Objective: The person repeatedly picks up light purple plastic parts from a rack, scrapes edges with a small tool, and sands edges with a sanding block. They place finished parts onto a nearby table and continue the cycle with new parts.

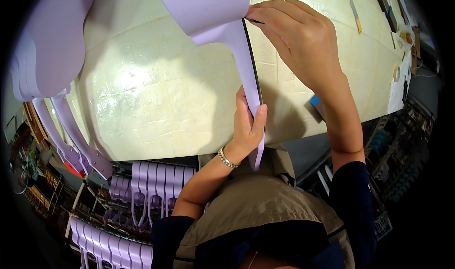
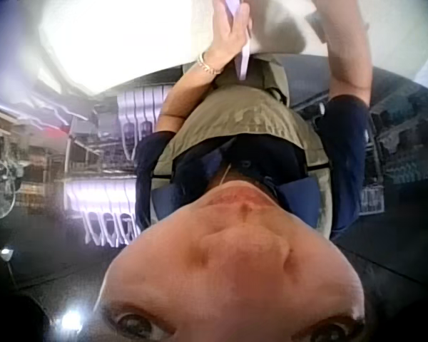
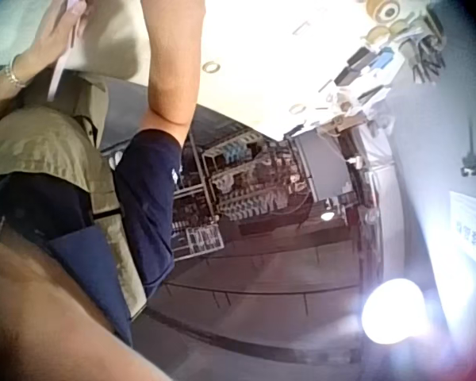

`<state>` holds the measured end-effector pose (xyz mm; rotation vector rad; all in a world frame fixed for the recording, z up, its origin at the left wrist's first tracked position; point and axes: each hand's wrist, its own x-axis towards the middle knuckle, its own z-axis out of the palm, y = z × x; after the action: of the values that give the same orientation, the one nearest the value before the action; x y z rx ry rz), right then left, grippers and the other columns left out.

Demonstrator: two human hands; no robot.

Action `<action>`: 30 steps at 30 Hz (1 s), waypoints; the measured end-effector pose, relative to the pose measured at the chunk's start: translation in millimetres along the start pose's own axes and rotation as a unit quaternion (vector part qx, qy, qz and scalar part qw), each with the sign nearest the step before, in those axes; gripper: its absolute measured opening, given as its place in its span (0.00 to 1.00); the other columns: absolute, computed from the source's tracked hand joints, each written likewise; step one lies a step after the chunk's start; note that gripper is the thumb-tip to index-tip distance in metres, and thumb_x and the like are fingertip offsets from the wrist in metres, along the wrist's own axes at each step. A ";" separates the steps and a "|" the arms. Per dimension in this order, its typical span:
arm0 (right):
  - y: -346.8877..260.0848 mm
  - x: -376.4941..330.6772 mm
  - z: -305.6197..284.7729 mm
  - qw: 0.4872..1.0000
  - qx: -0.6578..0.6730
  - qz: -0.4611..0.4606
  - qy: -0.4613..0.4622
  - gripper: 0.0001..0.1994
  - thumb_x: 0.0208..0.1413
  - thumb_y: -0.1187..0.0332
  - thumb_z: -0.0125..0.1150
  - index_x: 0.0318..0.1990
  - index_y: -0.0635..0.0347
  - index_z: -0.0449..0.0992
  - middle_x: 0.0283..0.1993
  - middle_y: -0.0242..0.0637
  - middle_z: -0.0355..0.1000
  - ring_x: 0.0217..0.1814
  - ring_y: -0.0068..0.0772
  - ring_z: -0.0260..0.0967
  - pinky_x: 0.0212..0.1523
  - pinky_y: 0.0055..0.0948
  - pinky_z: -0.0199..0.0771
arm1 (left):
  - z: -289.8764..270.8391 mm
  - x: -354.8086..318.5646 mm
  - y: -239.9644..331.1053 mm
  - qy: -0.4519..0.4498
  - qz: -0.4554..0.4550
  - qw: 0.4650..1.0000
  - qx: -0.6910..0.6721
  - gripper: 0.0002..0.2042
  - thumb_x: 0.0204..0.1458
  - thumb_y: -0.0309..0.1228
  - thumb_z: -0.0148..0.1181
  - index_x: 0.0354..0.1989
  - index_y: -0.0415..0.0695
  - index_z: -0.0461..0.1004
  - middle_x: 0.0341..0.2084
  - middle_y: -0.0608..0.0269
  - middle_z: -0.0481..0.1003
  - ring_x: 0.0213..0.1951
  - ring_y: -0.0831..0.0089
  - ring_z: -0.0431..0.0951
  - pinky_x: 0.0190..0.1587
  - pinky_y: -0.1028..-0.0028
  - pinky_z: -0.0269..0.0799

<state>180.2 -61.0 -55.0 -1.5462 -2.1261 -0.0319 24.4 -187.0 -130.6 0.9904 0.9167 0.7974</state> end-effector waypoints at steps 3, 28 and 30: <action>-1.2 -1.0 0.7 1.000 -0.020 -0.011 0.001 0.09 0.37 0.75 0.57 0.29 0.52 0.77 0.27 0.25 0.72 0.28 0.27 0.69 0.23 0.25 0.69 | -2.0 0.7 -1.6 -0.001 0.011 1.000 0.021 0.29 0.59 0.41 0.43 0.62 0.34 0.45 0.29 0.62 0.63 0.21 0.81 0.64 0.23 0.82 0.62; -5.1 0.1 -9.1 0.997 0.024 0.041 -0.055 0.06 0.41 0.72 0.58 0.29 0.53 0.78 0.28 0.26 0.73 0.30 0.30 0.71 0.25 0.26 0.70 | -9.4 -0.6 0.9 0.004 0.008 1.000 0.002 0.28 0.58 0.35 0.44 0.62 0.34 0.45 0.29 0.62 0.64 0.21 0.81 0.64 0.24 0.82 0.63; 4.5 -9.2 -15.5 0.991 0.056 0.113 -0.048 0.05 0.44 0.70 0.59 0.30 0.53 0.78 0.30 0.27 0.74 0.30 0.31 0.72 0.27 0.27 0.71 | -6.1 3.8 5.9 -0.018 -0.018 1.000 -0.016 0.27 0.58 0.34 0.45 0.62 0.35 0.45 0.30 0.61 0.64 0.22 0.80 0.65 0.25 0.81 0.64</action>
<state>192.2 -72.3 -46.5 -1.7406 -1.9743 0.2418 19.5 -179.6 -127.7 0.9548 0.8850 0.7593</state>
